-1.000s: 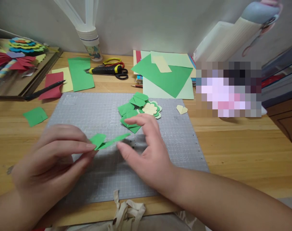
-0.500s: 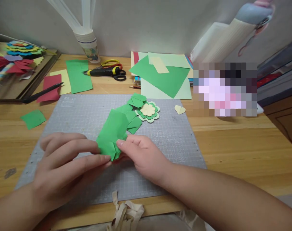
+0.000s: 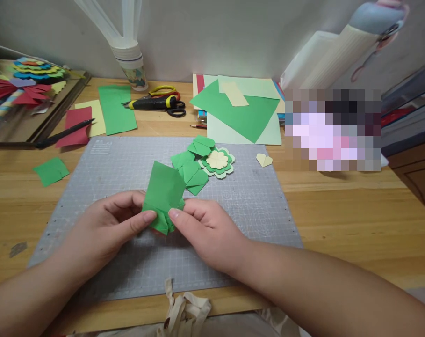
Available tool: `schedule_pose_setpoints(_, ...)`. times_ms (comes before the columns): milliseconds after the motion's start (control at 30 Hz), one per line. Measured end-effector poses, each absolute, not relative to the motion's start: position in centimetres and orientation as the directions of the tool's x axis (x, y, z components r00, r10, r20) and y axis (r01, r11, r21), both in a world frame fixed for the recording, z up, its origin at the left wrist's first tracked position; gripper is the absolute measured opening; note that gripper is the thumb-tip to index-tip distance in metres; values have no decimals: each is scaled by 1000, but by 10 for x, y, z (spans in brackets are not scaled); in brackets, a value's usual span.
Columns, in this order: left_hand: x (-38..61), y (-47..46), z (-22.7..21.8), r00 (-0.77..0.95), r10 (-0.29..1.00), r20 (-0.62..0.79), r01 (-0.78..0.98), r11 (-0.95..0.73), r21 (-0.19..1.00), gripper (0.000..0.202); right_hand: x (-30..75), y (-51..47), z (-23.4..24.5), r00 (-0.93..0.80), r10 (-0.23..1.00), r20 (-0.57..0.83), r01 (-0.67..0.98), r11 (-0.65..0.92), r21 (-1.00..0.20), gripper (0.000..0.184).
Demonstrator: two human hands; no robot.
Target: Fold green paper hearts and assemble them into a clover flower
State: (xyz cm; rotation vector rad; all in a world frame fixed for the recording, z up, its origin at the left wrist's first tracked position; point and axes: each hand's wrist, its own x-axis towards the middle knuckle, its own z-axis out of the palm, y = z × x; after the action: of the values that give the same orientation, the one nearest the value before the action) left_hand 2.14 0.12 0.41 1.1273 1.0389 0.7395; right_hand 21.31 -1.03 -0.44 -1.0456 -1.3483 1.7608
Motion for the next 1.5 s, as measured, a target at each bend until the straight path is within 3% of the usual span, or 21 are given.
schedule_pose_setpoints(167,22,2,5,336,872,-354,-37,388,921,18,214,-11,-4,-473,860,-191,-40,-237,-971,33)
schedule_pose_setpoints(633,24,2,9,341,862,-374,-41,411,911,21,213,-10,-4,-465,861,-204,-23,-242,-970,32)
schedule_pose_setpoints(867,27,0,9,342,861,-376,-38,412,910,20,209,-12,-2,-496,833,-247,-110,-342,-933,15)
schedule_pose_setpoints(1500,26,-1,9,353,856,-379,-10,408,913,21,207,-10,-1,-491,820,-293,-130,-402,-907,21)
